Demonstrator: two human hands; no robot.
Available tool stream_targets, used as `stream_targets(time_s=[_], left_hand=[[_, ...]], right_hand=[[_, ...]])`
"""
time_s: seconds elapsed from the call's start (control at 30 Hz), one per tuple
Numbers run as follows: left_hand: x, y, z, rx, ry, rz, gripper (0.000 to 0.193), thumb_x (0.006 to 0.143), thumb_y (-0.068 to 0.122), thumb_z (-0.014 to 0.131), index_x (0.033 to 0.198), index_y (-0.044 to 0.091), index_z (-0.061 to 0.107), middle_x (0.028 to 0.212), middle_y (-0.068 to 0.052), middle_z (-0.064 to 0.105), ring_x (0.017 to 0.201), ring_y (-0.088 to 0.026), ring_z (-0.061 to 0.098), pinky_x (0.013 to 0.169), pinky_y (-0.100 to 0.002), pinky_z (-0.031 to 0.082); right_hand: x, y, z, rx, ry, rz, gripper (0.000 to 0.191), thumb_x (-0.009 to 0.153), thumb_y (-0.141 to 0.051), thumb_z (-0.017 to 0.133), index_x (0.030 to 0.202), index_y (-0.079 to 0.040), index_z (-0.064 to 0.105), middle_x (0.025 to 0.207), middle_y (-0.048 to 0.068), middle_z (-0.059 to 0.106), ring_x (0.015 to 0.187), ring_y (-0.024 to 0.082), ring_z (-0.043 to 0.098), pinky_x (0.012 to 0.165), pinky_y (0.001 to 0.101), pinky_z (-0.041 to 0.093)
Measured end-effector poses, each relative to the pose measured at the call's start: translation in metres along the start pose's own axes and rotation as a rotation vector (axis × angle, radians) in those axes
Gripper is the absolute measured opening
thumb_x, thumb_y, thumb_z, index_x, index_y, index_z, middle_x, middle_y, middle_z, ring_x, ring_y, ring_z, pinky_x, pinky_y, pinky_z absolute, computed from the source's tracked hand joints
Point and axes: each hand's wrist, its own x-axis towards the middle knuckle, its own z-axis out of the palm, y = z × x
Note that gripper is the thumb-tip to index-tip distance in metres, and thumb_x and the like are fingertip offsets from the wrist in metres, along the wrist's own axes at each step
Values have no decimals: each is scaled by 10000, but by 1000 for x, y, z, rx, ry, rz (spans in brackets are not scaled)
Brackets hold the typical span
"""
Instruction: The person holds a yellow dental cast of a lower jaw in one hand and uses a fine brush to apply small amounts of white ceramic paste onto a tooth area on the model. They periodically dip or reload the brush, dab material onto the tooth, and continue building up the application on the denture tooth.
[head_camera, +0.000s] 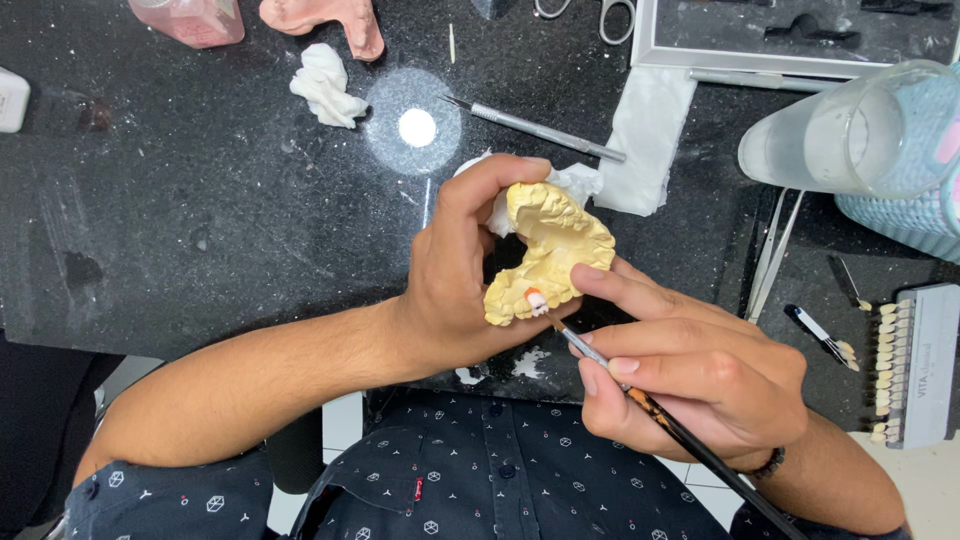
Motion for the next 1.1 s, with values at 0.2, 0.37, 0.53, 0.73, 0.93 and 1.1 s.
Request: stream_targets(time_s=[0.2, 0.37, 0.53, 0.73, 0.93, 1.1], left_hand=[[4, 4, -5, 70, -31, -56, 902, 866, 71, 967, 1490, 43, 316, 1327, -90, 549, 1143, -153, 686, 922, -236, 602], [7, 4, -6, 99, -29, -72, 886, 859, 66, 958, 1482, 60, 328, 1315, -90, 551, 1129, -167, 696, 922, -247, 613], [8, 3, -5, 88, -21, -70, 878, 857, 54, 950, 1477, 60, 329, 1312, -90, 552, 1135, -175, 698, 929, -256, 621], [7, 2, -4, 72, -19, -73, 873, 867, 53, 950, 1479, 60, 328, 1304, -91, 556, 1136, -167, 700, 926, -251, 628], [8, 2, -7, 8, -46, -75, 874, 896, 66, 944, 1493, 55, 306, 1325, -84, 577, 1188, -142, 688, 953, -232, 618], [10, 8, -6, -127, -53, -183, 841, 889, 48, 901, 1518, 44, 342, 1298, -81, 639, 1150, -104, 697, 950, -215, 615]], right_hand=[[2, 3, 3, 14, 42, 14, 256, 831, 58, 760, 963, 5, 547, 846, 159, 725, 959, 369, 769, 981, 558, 620], [4, 5, 8, 1, 69, 18, 224, 841, 61, 750, 923, 9, 548, 827, 156, 717, 851, 280, 781, 991, 573, 636], [6, 4, 8, -2, 53, 15, 212, 849, 41, 756, 928, 17, 561, 842, 163, 718, 874, 296, 778, 998, 566, 628], [4, 6, 8, -5, 62, 10, 212, 851, 40, 757, 923, 14, 559, 849, 164, 719, 903, 314, 778, 988, 551, 633], [-7, 8, -2, 9, 127, 20, 268, 878, 47, 729, 1018, 25, 501, 897, 181, 715, 1024, 404, 758, 1022, 586, 618], [-17, 12, -3, 75, 223, 126, 253, 948, 31, 719, 1093, -11, 516, 996, 169, 714, 1024, 302, 758, 1054, 529, 626]])
